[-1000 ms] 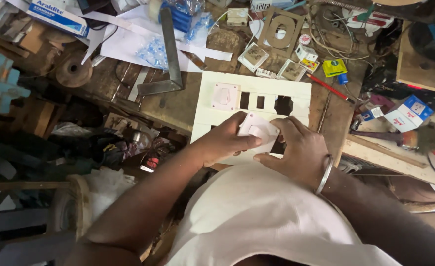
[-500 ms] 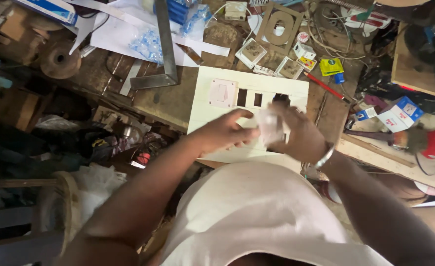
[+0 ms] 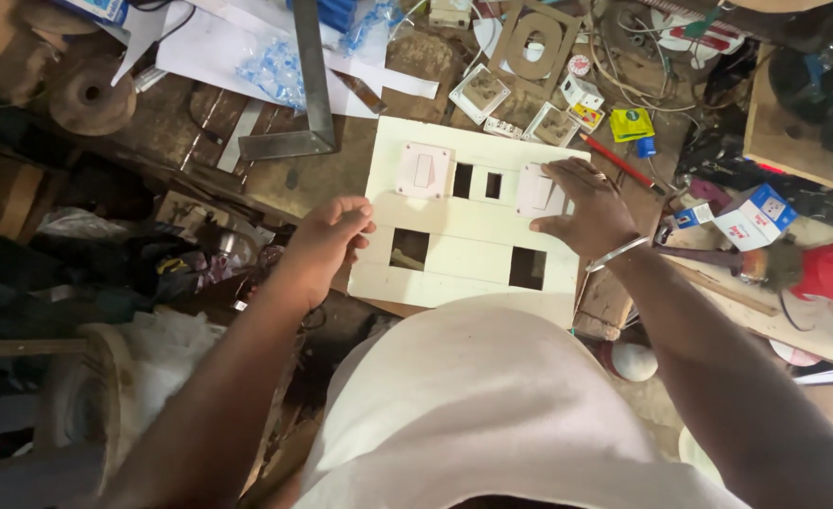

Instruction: The recorder is assembling and marking components on a plastic electrical switchboard panel in a workshop.

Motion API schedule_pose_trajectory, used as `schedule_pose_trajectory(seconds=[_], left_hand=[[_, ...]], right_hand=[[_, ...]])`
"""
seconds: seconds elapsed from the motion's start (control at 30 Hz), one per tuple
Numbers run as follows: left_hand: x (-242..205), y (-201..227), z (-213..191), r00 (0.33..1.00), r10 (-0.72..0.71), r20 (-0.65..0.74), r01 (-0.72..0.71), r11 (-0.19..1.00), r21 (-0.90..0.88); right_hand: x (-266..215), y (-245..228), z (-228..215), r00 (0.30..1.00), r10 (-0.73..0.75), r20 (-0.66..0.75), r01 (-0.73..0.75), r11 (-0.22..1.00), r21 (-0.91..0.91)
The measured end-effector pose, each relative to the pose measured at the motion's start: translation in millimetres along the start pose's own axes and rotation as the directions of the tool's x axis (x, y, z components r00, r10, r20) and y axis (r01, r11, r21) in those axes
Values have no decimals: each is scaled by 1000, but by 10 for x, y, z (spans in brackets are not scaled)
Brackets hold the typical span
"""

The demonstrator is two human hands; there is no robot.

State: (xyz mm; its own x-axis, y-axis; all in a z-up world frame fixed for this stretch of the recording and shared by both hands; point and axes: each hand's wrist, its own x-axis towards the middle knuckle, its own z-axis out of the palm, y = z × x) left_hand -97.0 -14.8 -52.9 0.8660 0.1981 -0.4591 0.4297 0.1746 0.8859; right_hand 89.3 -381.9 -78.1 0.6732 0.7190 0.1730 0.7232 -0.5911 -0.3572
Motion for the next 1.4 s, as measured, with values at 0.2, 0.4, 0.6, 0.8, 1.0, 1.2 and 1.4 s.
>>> schedule_pose_trajectory(seconds=[0.2,0.4,0.6,0.8,1.0,1.2,1.4], left_hand=[[-2,-335,-64,992,91,-89,-82,992,93],[-140,-442,108,982,147,-120,-79,893,444],[-227,-255,235,885,465,-6,-428,819,382],[-96,-232,239,852,523,32,-463,723,513],[-134,-78,216,908,406,108,-414,825,384],[184,-198,-28,954,259,154,-296,901,316],[699,-88,-332,905,423,-35,-377,839,393]], right_hand=[[-45,-47,-20,996,90,29,-92,992,81],[-414,-170,110,933,360,-12,-337,886,319],[-855,-34,485,966,253,-51,-226,924,307],[-935,-221,397,935,331,-124,-285,914,289],[-1002,-221,422,896,383,-224,-304,898,319],[-1047,-291,368,872,396,-288,-277,884,378],[-1639,-109,539,825,484,-293,-430,873,230]])
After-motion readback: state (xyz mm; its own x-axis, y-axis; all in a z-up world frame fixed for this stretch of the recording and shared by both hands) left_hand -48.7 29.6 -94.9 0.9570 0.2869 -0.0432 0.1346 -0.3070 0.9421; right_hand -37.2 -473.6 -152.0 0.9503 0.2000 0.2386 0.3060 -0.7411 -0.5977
